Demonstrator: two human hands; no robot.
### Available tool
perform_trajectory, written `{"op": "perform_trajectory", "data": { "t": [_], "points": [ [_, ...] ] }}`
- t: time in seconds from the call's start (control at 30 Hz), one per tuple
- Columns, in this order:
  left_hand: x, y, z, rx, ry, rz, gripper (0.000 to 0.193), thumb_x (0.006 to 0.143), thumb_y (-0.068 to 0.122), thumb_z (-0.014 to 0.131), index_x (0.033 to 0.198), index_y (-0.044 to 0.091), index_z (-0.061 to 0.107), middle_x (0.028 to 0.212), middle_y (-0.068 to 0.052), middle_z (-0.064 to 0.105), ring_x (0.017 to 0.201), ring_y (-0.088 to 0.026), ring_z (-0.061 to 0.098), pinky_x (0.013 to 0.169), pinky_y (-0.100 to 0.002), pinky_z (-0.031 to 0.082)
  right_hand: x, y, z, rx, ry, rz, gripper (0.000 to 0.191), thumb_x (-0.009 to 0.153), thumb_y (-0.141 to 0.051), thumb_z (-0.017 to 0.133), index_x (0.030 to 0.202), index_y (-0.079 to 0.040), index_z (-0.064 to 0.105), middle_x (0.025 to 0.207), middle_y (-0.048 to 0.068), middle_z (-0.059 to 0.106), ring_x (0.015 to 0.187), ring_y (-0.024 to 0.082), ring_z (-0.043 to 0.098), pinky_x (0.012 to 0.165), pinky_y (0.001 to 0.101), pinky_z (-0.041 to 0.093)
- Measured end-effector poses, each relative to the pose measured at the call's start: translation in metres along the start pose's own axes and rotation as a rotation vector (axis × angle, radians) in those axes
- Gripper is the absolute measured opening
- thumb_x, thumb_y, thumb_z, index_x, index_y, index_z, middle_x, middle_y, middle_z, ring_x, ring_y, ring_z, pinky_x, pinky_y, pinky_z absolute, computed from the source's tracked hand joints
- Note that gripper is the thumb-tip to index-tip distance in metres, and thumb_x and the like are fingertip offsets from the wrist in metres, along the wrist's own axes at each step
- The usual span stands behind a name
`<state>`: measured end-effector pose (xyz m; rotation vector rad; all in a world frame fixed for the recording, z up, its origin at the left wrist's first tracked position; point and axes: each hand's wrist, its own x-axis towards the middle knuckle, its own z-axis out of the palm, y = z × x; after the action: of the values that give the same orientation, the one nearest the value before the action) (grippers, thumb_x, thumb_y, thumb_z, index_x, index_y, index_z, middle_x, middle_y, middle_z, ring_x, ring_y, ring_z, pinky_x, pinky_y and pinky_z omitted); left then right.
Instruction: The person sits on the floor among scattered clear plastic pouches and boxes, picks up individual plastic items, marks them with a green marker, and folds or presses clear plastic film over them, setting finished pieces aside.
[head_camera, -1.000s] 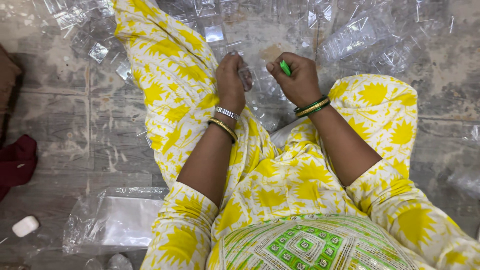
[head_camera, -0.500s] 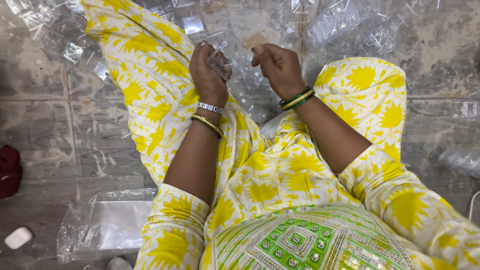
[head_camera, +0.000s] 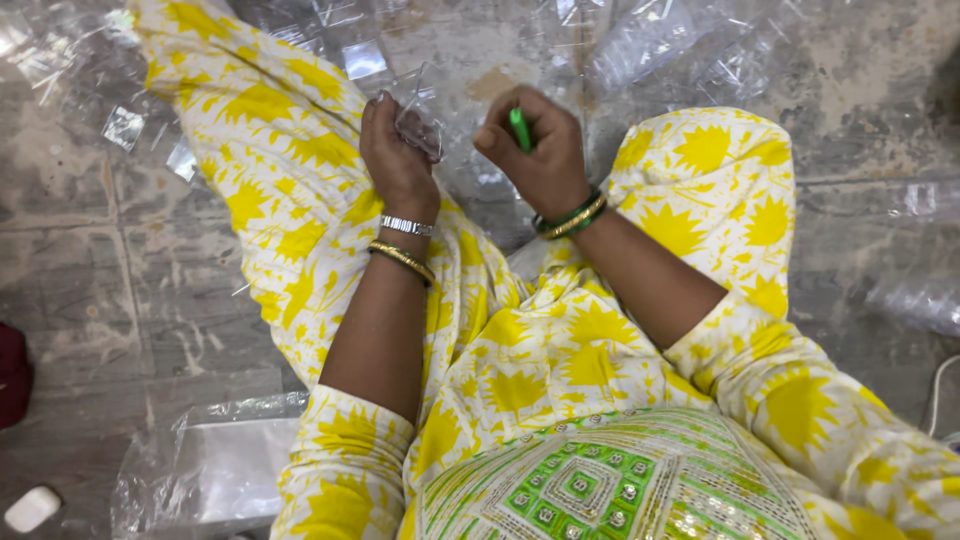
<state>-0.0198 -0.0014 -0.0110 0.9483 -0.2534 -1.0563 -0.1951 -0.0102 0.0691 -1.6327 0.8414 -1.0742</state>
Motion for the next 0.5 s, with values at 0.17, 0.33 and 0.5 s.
{"op": "perform_trajectory", "data": {
  "t": [0.17,0.33,0.5],
  "points": [
    [-0.002,-0.004,0.001,-0.105,-0.275,-0.226,0.032,0.110,0.042,0.051,0.096,0.013,0.052,0.078,-0.002,0.054,0.065,-0.015,0.055,0.057,-0.033,0.047,0.008,0.000,-0.010,-0.385,-0.008,-0.272,0.019,0.093,-0.009,0.084,0.106,-0.003,0.071,0.102,0.009,0.066,0.094,0.013,0.063,0.082,0.0272,0.052],
    [-0.006,0.004,0.002,-0.021,-0.257,-0.265,0.043,0.101,0.051,0.050,0.119,0.012,0.054,0.103,-0.007,0.062,0.089,-0.022,0.067,0.077,-0.042,0.060,0.014,0.007,-0.034,-0.122,0.149,-0.074,0.016,0.099,-0.002,0.077,0.115,-0.003,0.071,0.109,0.005,0.073,0.098,0.011,0.069,0.088,0.0260,0.059],
    [-0.003,0.006,0.004,0.051,-0.111,-0.245,0.052,0.096,0.057,0.055,0.122,0.012,0.053,0.105,-0.009,0.061,0.085,-0.026,0.068,0.073,-0.042,0.060,0.023,0.010,-0.135,-0.628,0.650,-0.379,0.033,0.106,0.004,0.079,0.085,0.002,0.054,0.080,0.011,0.052,0.074,0.023,0.049,0.064,0.0381,0.039]
  ]
}}
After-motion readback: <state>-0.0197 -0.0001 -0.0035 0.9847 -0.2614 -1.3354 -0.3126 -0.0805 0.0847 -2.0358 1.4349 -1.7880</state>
